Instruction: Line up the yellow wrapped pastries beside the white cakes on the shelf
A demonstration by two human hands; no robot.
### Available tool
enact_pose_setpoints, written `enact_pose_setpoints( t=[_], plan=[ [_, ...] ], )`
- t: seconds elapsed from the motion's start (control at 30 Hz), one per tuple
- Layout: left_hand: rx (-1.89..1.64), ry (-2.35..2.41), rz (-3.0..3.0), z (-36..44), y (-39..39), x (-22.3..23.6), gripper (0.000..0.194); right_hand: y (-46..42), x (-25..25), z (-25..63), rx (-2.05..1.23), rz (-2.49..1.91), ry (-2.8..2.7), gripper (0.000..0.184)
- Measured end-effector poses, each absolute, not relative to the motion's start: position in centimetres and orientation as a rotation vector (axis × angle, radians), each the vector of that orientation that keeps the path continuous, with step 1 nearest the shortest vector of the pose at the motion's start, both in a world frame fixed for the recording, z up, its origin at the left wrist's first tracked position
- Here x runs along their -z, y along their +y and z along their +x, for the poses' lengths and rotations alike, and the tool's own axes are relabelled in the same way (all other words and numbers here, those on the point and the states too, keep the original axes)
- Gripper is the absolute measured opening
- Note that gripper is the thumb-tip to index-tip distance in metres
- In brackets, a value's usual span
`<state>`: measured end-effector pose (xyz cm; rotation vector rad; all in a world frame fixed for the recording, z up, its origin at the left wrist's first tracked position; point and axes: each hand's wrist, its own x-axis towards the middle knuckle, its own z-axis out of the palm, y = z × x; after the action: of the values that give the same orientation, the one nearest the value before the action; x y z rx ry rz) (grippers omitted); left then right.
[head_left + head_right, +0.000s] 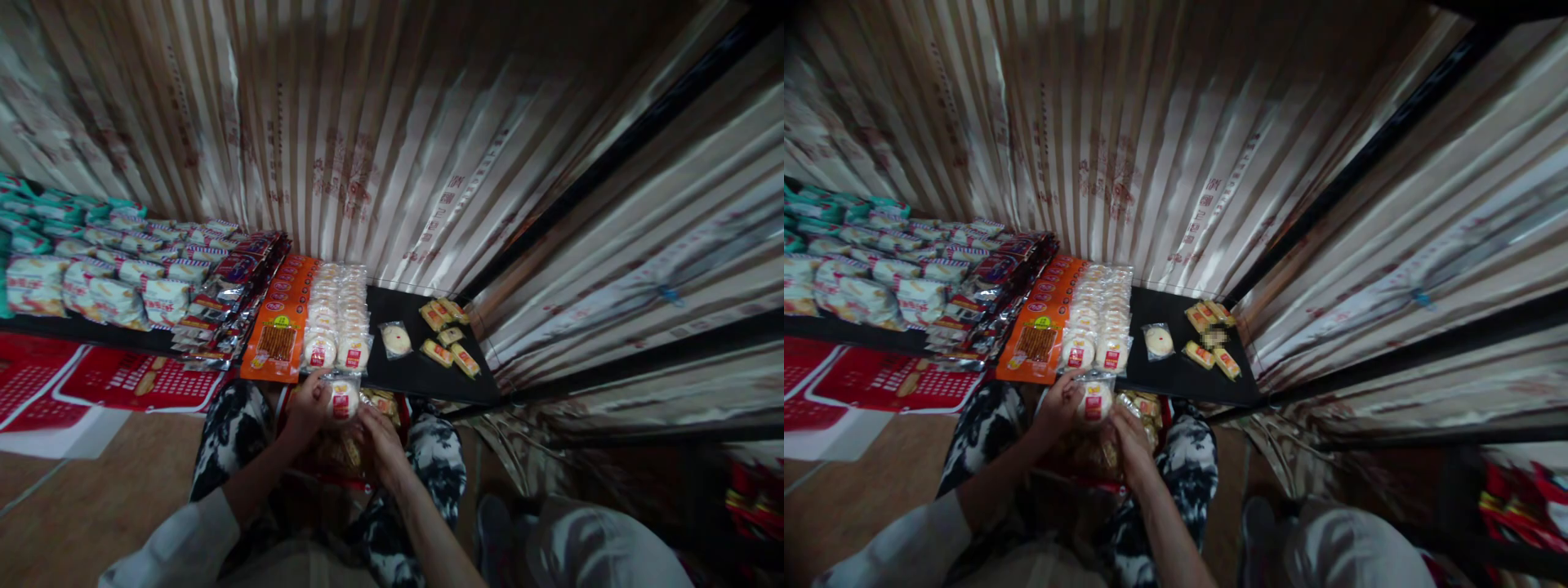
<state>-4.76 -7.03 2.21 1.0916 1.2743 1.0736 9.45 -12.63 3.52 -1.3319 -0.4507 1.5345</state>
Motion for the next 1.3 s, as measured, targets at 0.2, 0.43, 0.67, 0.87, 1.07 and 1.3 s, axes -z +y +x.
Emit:
enact_pose_setpoints(
  t=[0.2,0.43,0.67,0.87,1.07,1.3],
  plan=[
    [-1.082,1.404,1.304,-5.8,-6.4,-2.6,0.043,-10.1,-2.7,8.5,-1.420,-1.325,-0.730,0.040],
    [-1.256,1.657,1.682,-7.0,-4.6,-3.0,0.055,-5.7,-2.4,5.7,-1.230,-1.368,-0.859,0.031],
    [-1.193,1.751,2.033,-6.8,-4.9,-1.8,0.053,-4.0,-1.8,4.7,-1.050,-1.532,-1.045,0.026],
    [-1.183,1.763,2.115,-6.4,-4.3,-0.7,0.046,-4.7,-2.8,5.0,-0.861,-1.623,-1.333,0.027],
    [-1.165,1.710,2.162,-6.4,-4.1,-0.8,0.043,-5.3,-3.1,7.0,-0.220,-1.769,-1.588,0.030],
    [-1.204,1.698,2.055,-5.9,-3.7,-1.2,0.044,-4.7,-1.3,9.2,-0.050,-1.771,-1.677,0.027]
  ],
)
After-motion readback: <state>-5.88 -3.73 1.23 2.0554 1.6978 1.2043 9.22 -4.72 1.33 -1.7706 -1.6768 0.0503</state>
